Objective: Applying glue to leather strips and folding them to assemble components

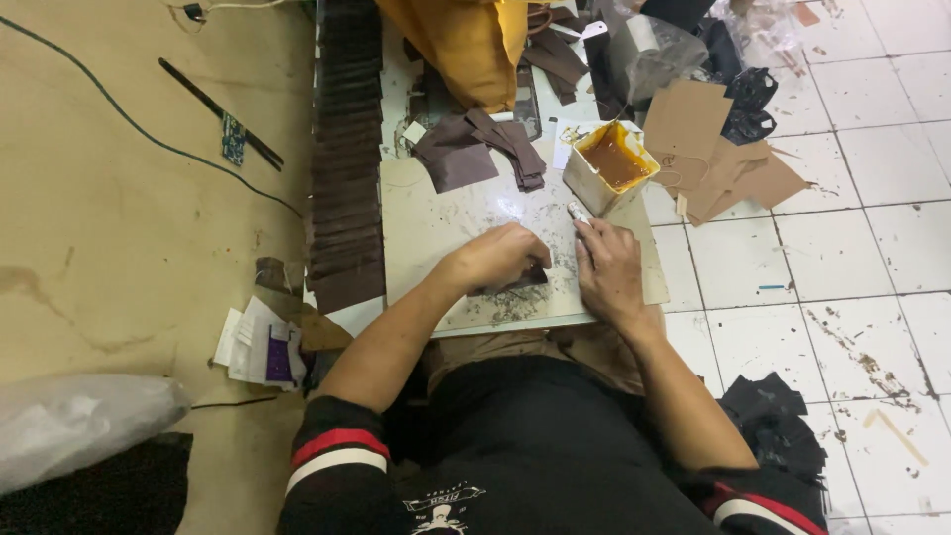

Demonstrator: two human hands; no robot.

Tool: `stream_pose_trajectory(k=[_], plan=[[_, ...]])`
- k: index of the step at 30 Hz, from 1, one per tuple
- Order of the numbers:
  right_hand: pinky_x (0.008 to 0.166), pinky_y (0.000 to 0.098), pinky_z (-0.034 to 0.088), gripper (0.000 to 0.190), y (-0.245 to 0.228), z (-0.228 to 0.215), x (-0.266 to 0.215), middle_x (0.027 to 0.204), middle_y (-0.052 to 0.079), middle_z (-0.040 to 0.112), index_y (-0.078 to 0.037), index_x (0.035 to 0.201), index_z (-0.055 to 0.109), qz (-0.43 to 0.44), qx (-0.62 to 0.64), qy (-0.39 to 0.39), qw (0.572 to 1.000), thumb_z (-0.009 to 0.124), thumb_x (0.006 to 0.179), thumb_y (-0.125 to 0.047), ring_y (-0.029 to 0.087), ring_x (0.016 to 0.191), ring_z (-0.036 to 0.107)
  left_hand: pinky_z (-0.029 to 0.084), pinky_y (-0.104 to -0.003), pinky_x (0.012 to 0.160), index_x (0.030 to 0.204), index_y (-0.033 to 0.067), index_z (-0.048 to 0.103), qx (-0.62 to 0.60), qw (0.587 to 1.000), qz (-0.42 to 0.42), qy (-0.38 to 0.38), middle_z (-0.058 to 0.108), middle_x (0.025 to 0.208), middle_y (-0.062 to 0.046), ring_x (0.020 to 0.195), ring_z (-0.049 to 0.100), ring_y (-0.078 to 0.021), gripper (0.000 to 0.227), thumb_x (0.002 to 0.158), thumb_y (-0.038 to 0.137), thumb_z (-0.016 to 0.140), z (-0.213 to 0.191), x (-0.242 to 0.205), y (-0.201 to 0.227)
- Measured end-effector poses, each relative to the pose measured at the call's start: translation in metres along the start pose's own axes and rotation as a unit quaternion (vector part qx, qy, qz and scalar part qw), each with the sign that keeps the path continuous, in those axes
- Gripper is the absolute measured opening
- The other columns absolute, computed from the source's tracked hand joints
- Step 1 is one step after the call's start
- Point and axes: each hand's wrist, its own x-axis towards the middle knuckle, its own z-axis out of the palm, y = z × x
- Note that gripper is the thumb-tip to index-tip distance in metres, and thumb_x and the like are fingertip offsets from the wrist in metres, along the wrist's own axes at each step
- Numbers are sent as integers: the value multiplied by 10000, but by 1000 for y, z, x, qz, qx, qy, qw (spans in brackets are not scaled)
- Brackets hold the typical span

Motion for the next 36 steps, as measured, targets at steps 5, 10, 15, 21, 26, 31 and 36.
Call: stream_pose_trajectory(k=[5, 10, 15, 21, 26, 31, 36], plan=[[822, 438, 494, 283, 0, 2, -3, 1212, 73, 680, -189, 1272, 724, 2, -38, 21, 999, 625, 1014, -248, 315, 1077, 636, 602, -445, 797, 1178, 105, 697, 16, 984, 4, 179, 767, 936, -143, 911, 753, -356, 277, 930, 86, 576, -1, -2, -36], [832, 455, 492, 265, -2, -5, -2, 1207, 103, 677, -156, 1242, 724, 0, -4, 45, 999, 643, 1006, -245, 344, 1042, 639, 571, -458, 740, 1001, 70, 703, 244, 883, -126, 380, 643, 959, -131, 913, 656, -357, 220, 861, 239, 717, 17, 39, -140], [928, 432, 477, 241, -6, -14, 2, 1183, 110, 671, -119, 1215, 711, -11, 59, 75, 995, 684, 994, -212, 330, 1082, 646, 532, -484, 825, 856, 46, 768, 316, 845, -142, 406, 625, 1186, -166, 1169, 529, -391, 76, 793, 76, 798, 8, 23, -92], [919, 425, 471, 130, -10, -20, -10, 993, 34, 693, -109, 933, 684, -3, 98, 111, 989, 741, 1004, -202, 279, 977, 649, 539, -378, 807, 995, 125, 742, 52, 865, -17, 499, 735, 978, -29, 936, 705, -274, 29, 982, 109, 721, -1, -31, -9], [945, 299, 464, 596, -79, -63, 13, 1102, 77, 693, 5, 1407, 553, 169, 556, -64, 811, 726, 936, -317, 112, 976, 569, 590, -409, 822, 1050, -23, 755, -417, 757, 16, 502, 741, 1065, -208, 953, 740, -320, 125, 941, -37, 695, 50, -69, 74], [686, 279, 532, 103, -74, -68, 2, 790, 62, 721, -17, 948, 759, 165, 496, -179, 834, 800, 866, -63, 156, 658, 621, 534, -312, 736, 1170, -52, 691, -502, 727, -22, 469, 704, 953, -140, 894, 675, -189, 306, 1051, 200, 566, 69, -100, 76], [673, 420, 560, 87, -79, -71, 19, 819, 139, 741, -31, 943, 755, 71, 412, -291, 861, 771, 880, -90, 353, 717, 701, 552, -354, 532, 843, 36, 743, -348, 862, -116, 349, 723, 684, -138, 646, 741, -338, 141, 828, 116, 858, 41, -124, 56]])
